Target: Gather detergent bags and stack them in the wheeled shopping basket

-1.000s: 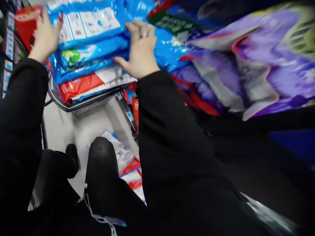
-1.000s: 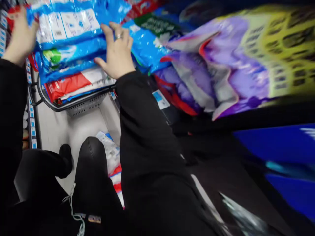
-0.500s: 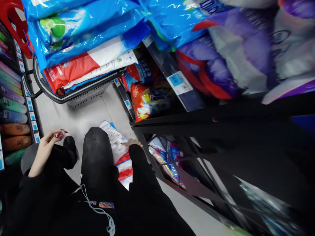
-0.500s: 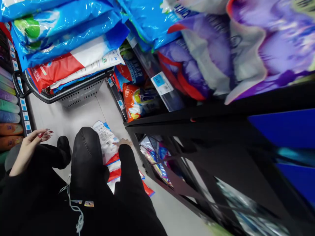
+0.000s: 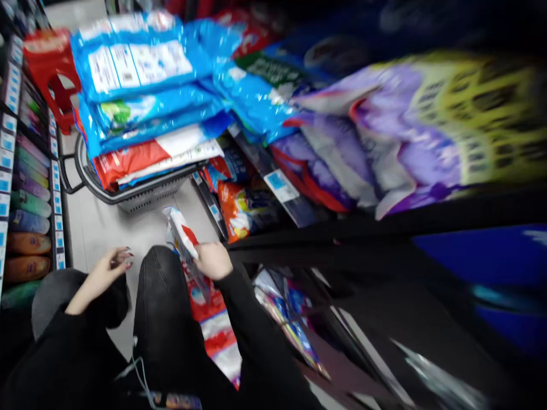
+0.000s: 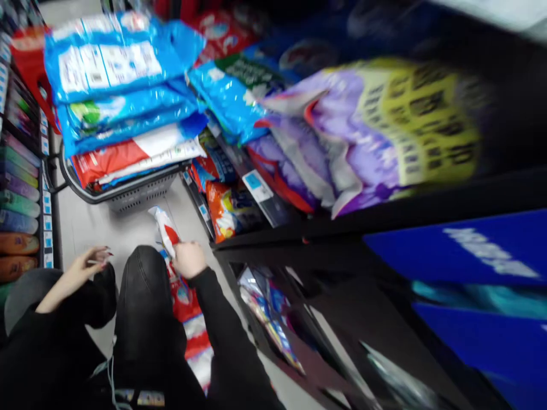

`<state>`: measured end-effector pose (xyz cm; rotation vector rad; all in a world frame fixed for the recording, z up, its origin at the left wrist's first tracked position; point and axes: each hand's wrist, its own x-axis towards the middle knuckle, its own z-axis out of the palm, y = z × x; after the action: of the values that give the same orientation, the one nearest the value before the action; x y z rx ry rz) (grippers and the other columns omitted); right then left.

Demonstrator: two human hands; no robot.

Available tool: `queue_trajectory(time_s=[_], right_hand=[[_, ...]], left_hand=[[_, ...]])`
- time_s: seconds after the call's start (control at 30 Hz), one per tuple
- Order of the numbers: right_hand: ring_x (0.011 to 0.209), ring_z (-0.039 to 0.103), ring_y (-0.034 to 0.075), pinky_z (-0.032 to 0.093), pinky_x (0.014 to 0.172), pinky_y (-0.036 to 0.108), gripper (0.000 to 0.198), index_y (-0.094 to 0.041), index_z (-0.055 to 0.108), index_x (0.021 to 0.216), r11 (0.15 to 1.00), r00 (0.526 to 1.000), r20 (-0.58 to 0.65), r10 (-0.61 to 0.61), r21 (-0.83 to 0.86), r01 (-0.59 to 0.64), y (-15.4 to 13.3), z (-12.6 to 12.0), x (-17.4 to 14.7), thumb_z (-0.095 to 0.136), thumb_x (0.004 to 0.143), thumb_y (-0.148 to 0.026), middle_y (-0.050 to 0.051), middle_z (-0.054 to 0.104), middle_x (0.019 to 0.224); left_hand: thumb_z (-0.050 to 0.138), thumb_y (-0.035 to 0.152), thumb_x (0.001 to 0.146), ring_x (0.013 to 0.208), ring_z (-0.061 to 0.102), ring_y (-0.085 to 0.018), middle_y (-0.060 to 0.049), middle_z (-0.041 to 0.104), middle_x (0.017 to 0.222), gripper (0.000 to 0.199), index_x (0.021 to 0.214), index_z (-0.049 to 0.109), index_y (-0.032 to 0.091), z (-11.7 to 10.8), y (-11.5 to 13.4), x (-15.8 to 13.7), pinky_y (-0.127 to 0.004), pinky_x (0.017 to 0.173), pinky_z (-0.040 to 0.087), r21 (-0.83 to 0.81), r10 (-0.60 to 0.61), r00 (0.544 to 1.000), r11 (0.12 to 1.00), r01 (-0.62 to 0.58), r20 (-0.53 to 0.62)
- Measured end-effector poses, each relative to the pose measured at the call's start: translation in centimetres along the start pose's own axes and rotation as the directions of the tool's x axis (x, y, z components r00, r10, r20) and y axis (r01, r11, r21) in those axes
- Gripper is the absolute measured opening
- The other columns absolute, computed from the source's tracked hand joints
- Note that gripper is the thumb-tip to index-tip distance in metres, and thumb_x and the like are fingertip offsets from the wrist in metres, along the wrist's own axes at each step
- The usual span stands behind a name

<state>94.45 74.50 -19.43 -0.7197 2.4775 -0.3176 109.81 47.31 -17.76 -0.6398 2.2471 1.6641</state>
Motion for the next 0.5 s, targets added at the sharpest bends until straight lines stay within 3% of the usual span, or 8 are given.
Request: queue_trajectory(time_s=[0.1,0.2,0.27,0.37,0.4,0.43,0.5], right_hand=[[0.078,0.058,0.022,0.034,0.083,0.037,0.014,-0.014,0.063,0.074,0.957,0.959,-0.092,-0.267,-0.146,0.252,-2.8,-7.5,-4.7,0.050,0.074,-0.008,0.009,0.065,0.078],[0.068,0.051,0.018,0.035,0.074,0.033,0.014,-0.016,0.053,0.067,0.860,0.836,-0.199,-0.511,-0.135,0.493,-4.1,-14.2,-9.1,0.047,0.078,-0.009,0.004,0.058,0.069],[0.063,0.047,0.016,0.035,0.070,0.032,0.020,-0.017,0.047,0.065,0.766,0.735,-0.219,-0.642,-0.157,0.623,-5.1,-17.9,-11.1,0.042,0.083,-0.010,0.003,0.053,0.065],[0.062,0.045,0.017,0.036,0.069,0.032,0.020,-0.018,0.041,0.064,0.668,0.641,-0.188,-0.744,-0.205,0.716,-6.8,-21.5,-12.8,0.041,0.082,-0.008,0.002,0.049,0.064],[0.062,0.045,0.017,0.037,0.069,0.032,0.019,-0.018,0.039,0.064,0.653,0.628,-0.179,-0.758,-0.217,0.726,-7.3,-22.3,-13.0,0.041,0.081,-0.008,0.002,0.049,0.064],[0.062,0.045,0.017,0.037,0.067,0.032,0.019,-0.018,0.038,0.064,0.643,0.619,-0.174,-0.766,-0.226,0.732,-7.6,-22.9,-13.1,0.042,0.080,-0.008,0.002,0.049,0.064],[0.062,0.045,0.017,0.036,0.062,0.031,0.021,-0.018,0.037,0.063,0.635,0.607,-0.184,-0.773,-0.235,0.736,-8.1,-23.8,-12.7,0.044,0.082,-0.012,0.003,0.048,0.065]], left_hand=[[0.075,0.045,0.062,0.128,0.044,-0.031,-0.021,0.041,0.142,0.094,0.140,0.031,0.015,1.8,0.1,1.1,-0.047,0.101,0.040,-0.009,0.056,0.998,0.998,-0.056,0.000],[0.083,0.044,0.053,0.141,0.022,-0.032,-0.019,0.018,0.154,0.120,0.148,0.014,0.019,2.7,0.7,2.6,-0.049,0.113,0.026,-0.024,0.247,0.969,0.969,-0.247,-0.026],[0.084,0.045,0.051,0.141,0.023,-0.033,-0.021,0.021,0.152,0.121,0.147,0.015,0.018,2.5,1.4,3.3,-0.049,0.115,0.021,-0.066,0.366,0.922,0.924,-0.376,-0.124],[0.084,0.043,0.048,0.137,0.029,-0.037,-0.022,0.030,0.146,0.114,0.142,0.025,0.015,1.4,2.3,3.5,-0.051,0.115,0.020,-0.110,0.406,0.830,0.872,-0.477,-0.382],[0.084,0.040,0.047,0.137,0.029,-0.038,-0.021,0.034,0.145,0.109,0.140,0.031,0.016,1.1,2.4,3.3,-0.051,0.115,0.020,-0.109,0.415,0.827,0.868,-0.485,-0.381],[0.084,0.035,0.046,0.136,0.031,-0.038,-0.019,0.039,0.142,0.102,0.136,0.039,0.017,0.9,2.5,3.0,-0.050,0.115,0.022,-0.118,0.418,0.852,0.873,-0.472,-0.316],[0.081,0.030,0.046,0.130,0.041,-0.039,-0.016,0.052,0.132,0.080,0.121,0.056,0.019,1.3,2.3,2.4,-0.048,0.114,0.028,-0.178,0.375,0.922,0.905,-0.386,-0.096]])
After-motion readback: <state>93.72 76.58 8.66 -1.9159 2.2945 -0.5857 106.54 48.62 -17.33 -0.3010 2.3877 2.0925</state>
